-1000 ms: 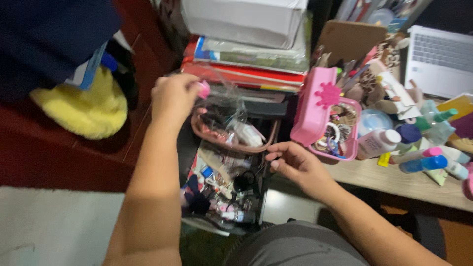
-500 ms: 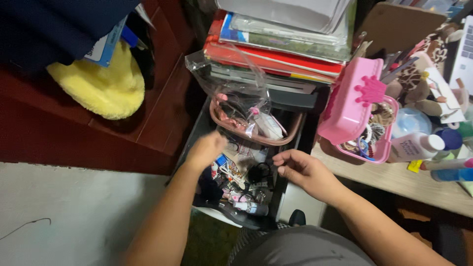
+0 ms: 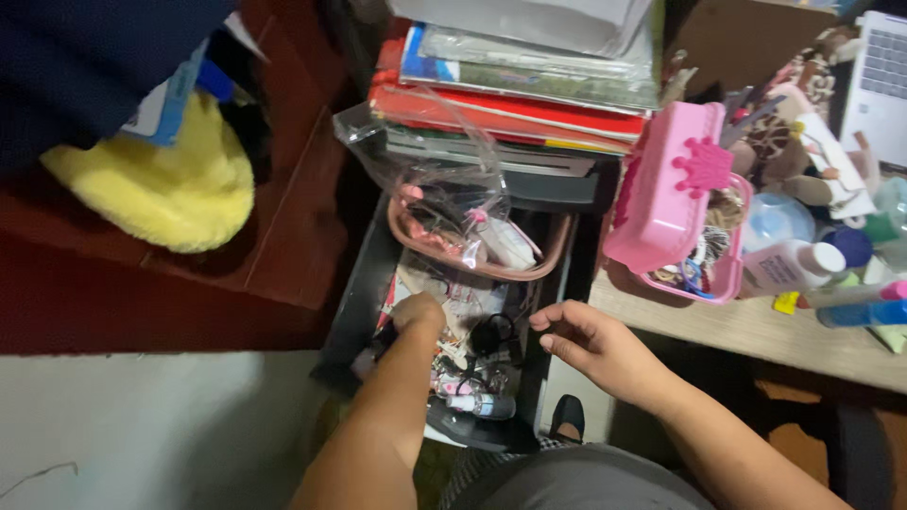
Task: The person organizes various items including skincare products, a lanyard, hair accessories, and keychains by moving them between a desk surface and a set of plastic drawers.
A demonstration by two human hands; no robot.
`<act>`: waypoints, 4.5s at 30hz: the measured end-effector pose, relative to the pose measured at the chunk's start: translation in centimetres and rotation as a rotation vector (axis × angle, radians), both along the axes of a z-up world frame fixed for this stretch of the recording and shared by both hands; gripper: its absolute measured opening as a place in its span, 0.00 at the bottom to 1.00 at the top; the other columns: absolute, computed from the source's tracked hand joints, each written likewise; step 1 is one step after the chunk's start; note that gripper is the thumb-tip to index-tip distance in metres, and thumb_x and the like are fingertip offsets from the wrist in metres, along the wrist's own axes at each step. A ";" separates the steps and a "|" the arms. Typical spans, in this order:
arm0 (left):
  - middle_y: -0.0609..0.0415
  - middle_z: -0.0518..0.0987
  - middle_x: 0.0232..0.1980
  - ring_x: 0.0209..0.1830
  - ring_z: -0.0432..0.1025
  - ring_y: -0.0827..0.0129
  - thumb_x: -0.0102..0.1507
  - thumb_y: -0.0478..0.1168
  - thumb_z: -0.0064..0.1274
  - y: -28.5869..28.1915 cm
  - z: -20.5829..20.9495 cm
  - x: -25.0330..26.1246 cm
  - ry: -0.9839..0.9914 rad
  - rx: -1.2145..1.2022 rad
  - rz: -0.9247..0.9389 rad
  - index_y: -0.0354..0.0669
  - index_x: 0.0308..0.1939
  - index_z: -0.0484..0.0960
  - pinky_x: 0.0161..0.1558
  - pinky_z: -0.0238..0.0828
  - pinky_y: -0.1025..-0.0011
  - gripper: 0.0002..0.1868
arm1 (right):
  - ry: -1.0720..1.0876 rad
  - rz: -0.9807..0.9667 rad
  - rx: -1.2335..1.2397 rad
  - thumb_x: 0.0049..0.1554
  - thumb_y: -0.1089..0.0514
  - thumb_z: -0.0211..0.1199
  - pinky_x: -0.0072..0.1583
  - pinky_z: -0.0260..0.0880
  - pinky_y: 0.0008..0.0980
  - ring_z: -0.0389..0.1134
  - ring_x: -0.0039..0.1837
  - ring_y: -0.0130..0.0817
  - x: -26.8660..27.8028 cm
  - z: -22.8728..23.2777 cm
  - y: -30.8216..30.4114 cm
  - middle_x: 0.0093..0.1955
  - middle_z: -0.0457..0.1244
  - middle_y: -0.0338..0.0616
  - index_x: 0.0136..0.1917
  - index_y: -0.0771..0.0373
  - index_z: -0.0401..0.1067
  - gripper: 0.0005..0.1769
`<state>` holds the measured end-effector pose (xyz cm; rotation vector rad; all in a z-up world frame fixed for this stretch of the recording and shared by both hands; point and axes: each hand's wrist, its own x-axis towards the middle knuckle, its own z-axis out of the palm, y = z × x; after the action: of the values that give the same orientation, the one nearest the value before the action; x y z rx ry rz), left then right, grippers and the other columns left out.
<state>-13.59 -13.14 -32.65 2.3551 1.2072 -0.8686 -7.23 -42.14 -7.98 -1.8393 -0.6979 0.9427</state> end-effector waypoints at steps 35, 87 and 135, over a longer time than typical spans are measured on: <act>0.50 0.82 0.43 0.39 0.76 0.72 0.63 0.30 0.59 -11.6 24.5 -3.3 -1.300 -1.345 0.501 0.36 0.49 0.77 0.42 0.74 0.75 0.12 | 0.018 -0.161 0.389 0.56 0.67 0.69 0.51 0.73 0.28 0.70 0.47 0.24 1.0 0.6 -0.9 0.46 0.72 0.41 0.54 0.68 0.79 0.12; 0.41 0.75 0.26 0.28 0.70 0.50 0.71 0.51 0.50 -18.4 23.5 0.1 -0.979 -0.107 0.143 0.33 0.33 0.79 0.34 0.67 0.58 0.23 | -0.557 -0.356 -0.145 0.54 0.54 0.70 0.45 0.71 0.39 0.72 0.39 0.41 12.4 -2.0 -13.6 0.38 0.70 0.48 0.51 0.58 0.78 0.13; 0.50 0.85 0.36 0.35 0.80 0.70 0.67 0.41 0.52 2.0 16.5 -6.3 -0.337 -1.070 -0.196 0.35 0.46 0.86 0.39 0.76 0.74 0.13 | -0.407 0.215 -0.096 0.55 0.56 0.67 0.54 0.72 0.35 0.72 0.51 0.37 0.0 3.3 0.5 0.49 0.71 0.45 0.66 0.55 0.72 0.25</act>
<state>-19.93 -11.09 -16.13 1.6151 0.2263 -0.8271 -7.28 -41.68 -4.63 -2.0983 -1.1337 0.7493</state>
